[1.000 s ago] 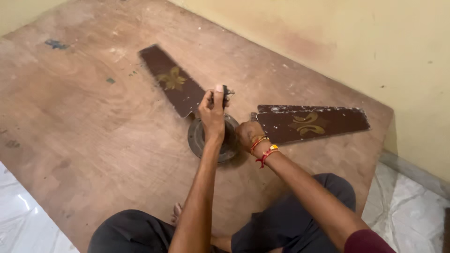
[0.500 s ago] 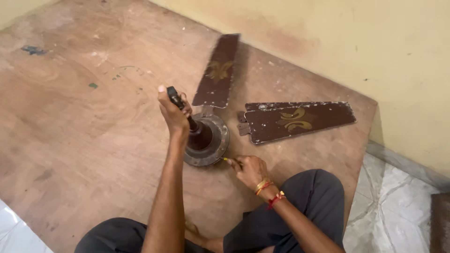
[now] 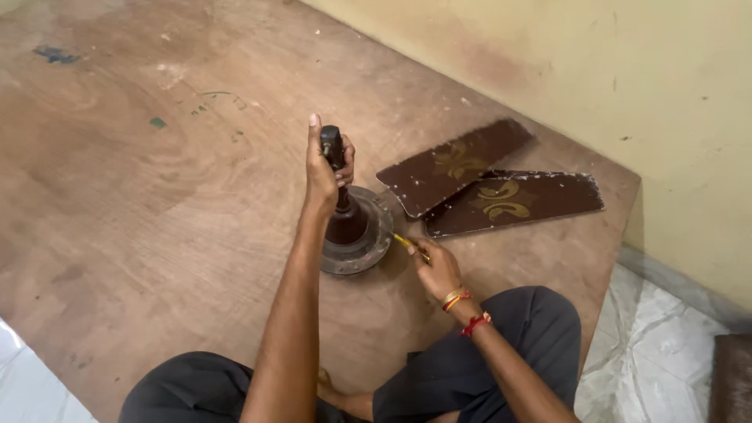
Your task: The person sits on the floor and uses a screwdriver to remove screws from the central hub of a ceiling fan. They detach the fan blades one by one and place them on the floor.
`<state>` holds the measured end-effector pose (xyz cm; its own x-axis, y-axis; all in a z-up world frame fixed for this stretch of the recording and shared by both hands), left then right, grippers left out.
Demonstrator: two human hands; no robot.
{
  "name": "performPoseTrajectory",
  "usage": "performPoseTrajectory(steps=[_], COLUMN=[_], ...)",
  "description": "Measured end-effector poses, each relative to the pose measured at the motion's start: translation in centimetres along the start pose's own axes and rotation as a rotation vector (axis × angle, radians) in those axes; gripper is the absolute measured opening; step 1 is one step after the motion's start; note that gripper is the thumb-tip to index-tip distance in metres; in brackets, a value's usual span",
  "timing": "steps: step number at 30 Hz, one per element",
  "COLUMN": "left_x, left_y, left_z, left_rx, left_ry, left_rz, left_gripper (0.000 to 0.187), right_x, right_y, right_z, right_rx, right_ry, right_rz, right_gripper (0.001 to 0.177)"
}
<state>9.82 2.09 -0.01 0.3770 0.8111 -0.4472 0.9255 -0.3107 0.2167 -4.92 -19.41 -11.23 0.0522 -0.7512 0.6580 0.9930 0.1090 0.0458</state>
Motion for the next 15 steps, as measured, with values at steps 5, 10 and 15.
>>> performPoseTrajectory(steps=[5,10,15], left_x=[0.6,0.4,-0.3], left_y=[0.4,0.6,0.4], left_z=[0.7,1.3,1.2], left_rx=[0.036,0.032,0.001], left_ry=[-0.07,-0.075,-0.054], left_rz=[-0.029,-0.061,-0.083], left_gripper=[0.062,0.062,0.054], right_x=[2.2,4.5,4.6], right_y=[2.6,5.5,7.0], right_z=[-0.4,2.9,4.4], right_rx=[-0.116,0.112,0.14], right_ry=[0.0,-0.142,-0.233], right_rz=[0.006,-0.065,0.011], right_gripper=[0.026,0.021,0.021])
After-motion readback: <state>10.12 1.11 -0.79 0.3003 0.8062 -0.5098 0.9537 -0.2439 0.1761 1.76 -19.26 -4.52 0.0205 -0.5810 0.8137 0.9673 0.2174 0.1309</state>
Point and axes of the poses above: each hand's wrist, its own y-axis towards the middle knuckle, its own x-axis out of the back of the hand, z = x × y, the point moved 7 cm from there along y, towards the middle knuckle, and after that the axes turned 13 degrees about z, right-handed, at the moved point
